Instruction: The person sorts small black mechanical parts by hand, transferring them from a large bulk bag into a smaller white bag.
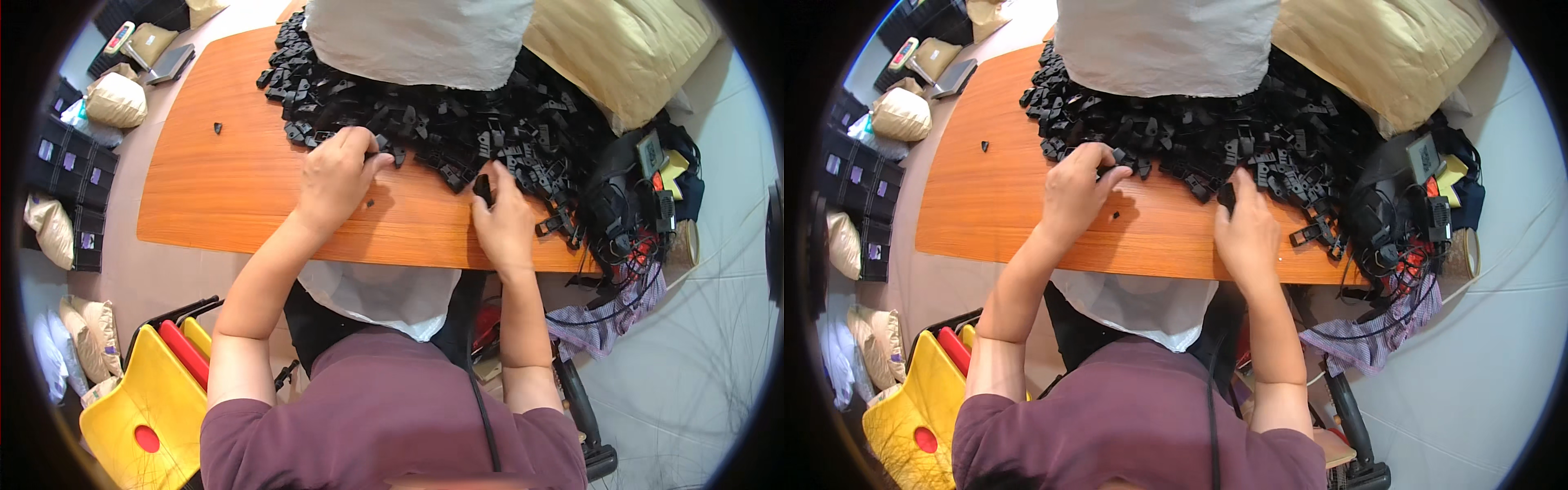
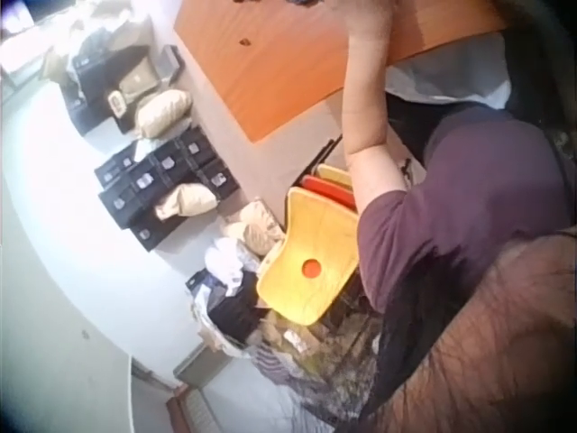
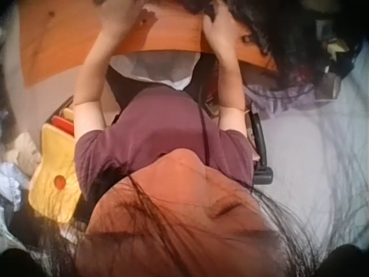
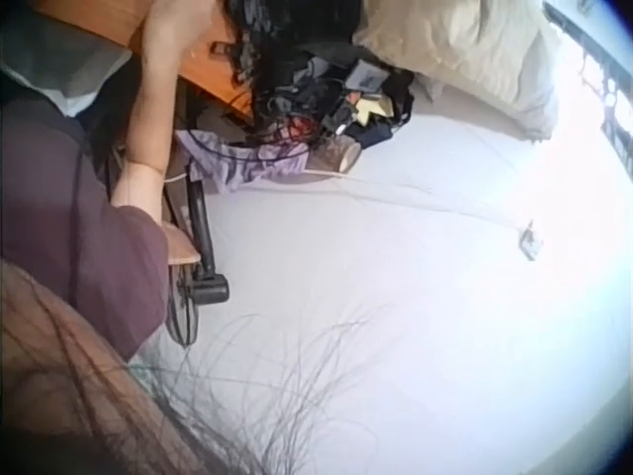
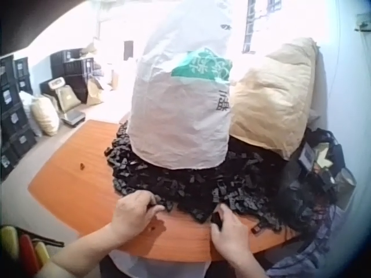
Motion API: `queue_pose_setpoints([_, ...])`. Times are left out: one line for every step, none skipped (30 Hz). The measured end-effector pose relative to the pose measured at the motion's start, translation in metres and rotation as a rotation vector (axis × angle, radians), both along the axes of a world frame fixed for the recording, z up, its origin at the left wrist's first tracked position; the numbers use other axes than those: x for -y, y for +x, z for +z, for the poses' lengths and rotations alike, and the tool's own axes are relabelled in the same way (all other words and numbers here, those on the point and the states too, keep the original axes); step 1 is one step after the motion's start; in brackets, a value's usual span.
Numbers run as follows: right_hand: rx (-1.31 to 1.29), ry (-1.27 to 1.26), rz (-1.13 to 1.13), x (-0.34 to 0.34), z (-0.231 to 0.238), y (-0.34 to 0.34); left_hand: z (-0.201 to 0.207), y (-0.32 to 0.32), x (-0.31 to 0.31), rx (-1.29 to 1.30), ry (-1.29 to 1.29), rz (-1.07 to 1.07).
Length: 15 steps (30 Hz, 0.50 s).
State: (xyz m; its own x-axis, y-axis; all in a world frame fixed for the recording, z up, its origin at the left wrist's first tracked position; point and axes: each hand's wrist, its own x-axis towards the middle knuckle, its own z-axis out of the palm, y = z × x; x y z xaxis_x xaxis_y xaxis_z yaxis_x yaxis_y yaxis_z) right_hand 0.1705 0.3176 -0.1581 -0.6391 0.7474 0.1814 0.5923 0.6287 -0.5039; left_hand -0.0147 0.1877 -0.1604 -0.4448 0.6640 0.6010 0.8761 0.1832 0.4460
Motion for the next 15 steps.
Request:
queue_pose_setpoints([-0.156,-0.082,-0.012,0.000,0.002,0.000,-0.001,0.001,0.000,-0.002,-0.003,0.011])
queue_pose_setpoints([-0.406,-0.368,0.037,0.000,0.001,0.001,-0.002,0.005,-0.003,0.130,0.032,-0.062])
queue_pose_setpoints([-0.404,-0.366,0.034,0.001,0.001,0.003,0.000,0.009,-0.006,0.262,0.069,-0.136])
queue_pose_setpoints([-0.276,-0.220,0.059,0.003,0.000,0.004,0.003,0.016,-0.003,0.512,0.003,-0.228])
queue_pose_setpoints([-0.148,-0.073,0.083,0.004,0.000,0.006,0.004,0.018,-0.002,0.441,-0.043,-0.287])
queue_pose_setpoints([-0.049,0.088,0.079,0.006,-0.007,0.009,-0.003,0.020,-0.002,0.417,-0.035,-0.341])
queue_pose_setpoints([0.067,0.211,0.068,0.003,-0.013,0.010,-0.009,0.020,-0.001,0.391,-0.028,-0.396])
queue_pose_setpoints([0.070,0.237,0.055,0.002,-0.012,0.012,-0.009,0.023,0.001,0.393,-0.025,-0.405])
queue_pose_setpoints([0.072,0.263,0.042,0.000,-0.010,0.012,-0.006,0.025,0.003,0.523,-0.088,-0.376])
queue_pose_setpoints([0.046,0.304,-0.033,-0.009,-0.006,0.012,-0.004,0.026,0.004,0.651,-0.153,-0.344])
queue_pose_setpoints([0.017,0.344,-0.108,-0.020,0.001,0.012,-0.002,0.027,0.006,0.650,-0.155,-0.351])
queue_pose_setpoints([0.060,0.482,-0.195,-0.032,0.007,0.016,0.000,0.027,0.006,0.795,-0.144,-0.335])
queue_pose_setpoints([0.149,0.515,-0.300,-0.044,0.011,0.018,0.001,0.026,0.007,0.940,-0.133,-0.315])
queue_pose_setpoints([0.255,0.487,-0.331,-0.052,0.018,0.019,-0.005,0.022,0.009,0.937,-0.134,-0.316])
queue_pose_setpoints([0.337,0.449,-0.288,-0.061,0.019,0.022,-0.007,0.021,0.008,0.936,-0.135,-0.316])
